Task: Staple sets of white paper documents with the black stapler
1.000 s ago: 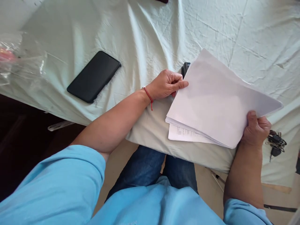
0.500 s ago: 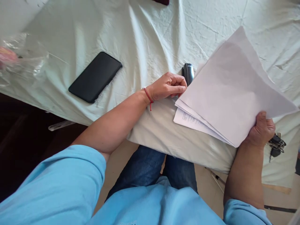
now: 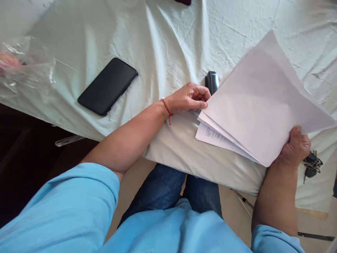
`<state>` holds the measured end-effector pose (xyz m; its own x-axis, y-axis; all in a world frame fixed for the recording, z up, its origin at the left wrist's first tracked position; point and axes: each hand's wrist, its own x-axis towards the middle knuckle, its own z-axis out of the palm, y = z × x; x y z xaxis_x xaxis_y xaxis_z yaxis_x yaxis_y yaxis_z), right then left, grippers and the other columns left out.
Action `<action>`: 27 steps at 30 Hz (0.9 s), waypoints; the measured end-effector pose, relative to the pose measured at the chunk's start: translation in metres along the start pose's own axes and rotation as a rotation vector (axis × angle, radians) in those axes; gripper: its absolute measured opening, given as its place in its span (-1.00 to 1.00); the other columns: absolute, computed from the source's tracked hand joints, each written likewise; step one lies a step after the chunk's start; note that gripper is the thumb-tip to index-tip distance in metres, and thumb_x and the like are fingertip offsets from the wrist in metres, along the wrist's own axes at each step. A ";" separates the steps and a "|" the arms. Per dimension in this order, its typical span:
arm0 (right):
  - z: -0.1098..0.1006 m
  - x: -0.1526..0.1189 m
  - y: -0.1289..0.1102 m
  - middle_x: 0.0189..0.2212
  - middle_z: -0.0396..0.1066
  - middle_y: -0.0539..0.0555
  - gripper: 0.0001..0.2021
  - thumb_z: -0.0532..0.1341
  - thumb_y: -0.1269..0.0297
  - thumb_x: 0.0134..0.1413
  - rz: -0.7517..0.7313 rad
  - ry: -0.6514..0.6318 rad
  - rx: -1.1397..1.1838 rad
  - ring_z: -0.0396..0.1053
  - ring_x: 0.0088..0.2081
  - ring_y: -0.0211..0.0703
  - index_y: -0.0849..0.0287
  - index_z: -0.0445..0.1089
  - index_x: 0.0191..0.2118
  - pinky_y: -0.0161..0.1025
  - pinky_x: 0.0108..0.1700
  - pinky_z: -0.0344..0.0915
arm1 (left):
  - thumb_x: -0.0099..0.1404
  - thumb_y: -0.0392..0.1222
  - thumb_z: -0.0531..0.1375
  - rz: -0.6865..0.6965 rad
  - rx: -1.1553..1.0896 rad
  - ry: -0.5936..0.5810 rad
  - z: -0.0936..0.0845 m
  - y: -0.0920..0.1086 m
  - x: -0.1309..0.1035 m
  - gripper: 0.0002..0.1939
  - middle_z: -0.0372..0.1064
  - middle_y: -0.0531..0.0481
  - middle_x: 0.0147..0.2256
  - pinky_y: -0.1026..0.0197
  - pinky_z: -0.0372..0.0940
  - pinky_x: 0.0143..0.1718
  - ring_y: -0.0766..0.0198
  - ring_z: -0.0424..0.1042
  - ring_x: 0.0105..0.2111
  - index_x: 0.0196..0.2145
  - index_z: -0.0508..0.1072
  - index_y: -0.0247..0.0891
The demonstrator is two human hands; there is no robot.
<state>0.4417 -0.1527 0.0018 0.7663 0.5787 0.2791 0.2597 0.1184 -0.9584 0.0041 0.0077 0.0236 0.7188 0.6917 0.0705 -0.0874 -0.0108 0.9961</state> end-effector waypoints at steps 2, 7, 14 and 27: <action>0.002 -0.001 -0.002 -0.17 0.76 0.12 -0.35 0.73 -0.45 -0.26 -0.004 -0.019 0.000 0.68 0.32 0.29 0.01 0.67 -0.32 0.30 0.73 0.40 | 0.28 -0.16 0.63 0.008 -0.026 -0.047 -0.001 0.000 0.000 -0.71 0.56 0.03 -0.34 0.22 0.36 -0.31 0.33 0.46 -0.35 -0.22 0.64 -0.26; 0.007 -0.007 -0.011 -0.11 0.78 0.11 -0.40 0.69 -0.44 -0.16 -0.031 -0.011 -0.016 0.66 0.36 0.29 -0.02 0.67 -0.32 0.31 0.78 0.30 | 0.11 -0.21 0.68 0.021 -0.009 -0.144 -0.004 0.003 0.001 -0.64 0.54 0.05 -0.34 0.21 0.34 -0.30 0.30 0.45 -0.34 -0.23 0.65 -0.24; 0.012 -0.010 -0.014 -0.15 0.74 0.15 -0.49 0.66 -0.35 -0.06 -0.046 -0.005 -0.012 0.65 0.35 0.28 -0.04 0.61 -0.36 0.31 0.77 0.29 | 0.09 -0.29 0.63 0.049 0.061 -0.139 -0.003 0.003 0.004 -0.69 0.50 0.07 -0.36 0.21 0.28 -0.30 0.31 0.41 -0.35 -0.25 0.66 -0.25; 0.003 -0.004 -0.007 -0.18 0.74 0.02 -0.68 0.64 -0.03 0.12 0.015 0.036 0.039 0.71 0.22 0.05 0.07 0.69 -0.23 0.14 0.72 0.43 | 0.47 -0.25 0.44 0.021 0.154 -0.035 0.002 -0.002 0.005 -0.67 0.33 0.14 -0.50 0.26 0.09 -0.38 0.43 0.19 -0.47 -0.42 0.44 -0.23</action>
<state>0.4347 -0.1534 0.0071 0.7910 0.5509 0.2659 0.2254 0.1417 -0.9639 0.0095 0.0098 0.0216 0.7418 0.6644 0.0907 0.0019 -0.1374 0.9905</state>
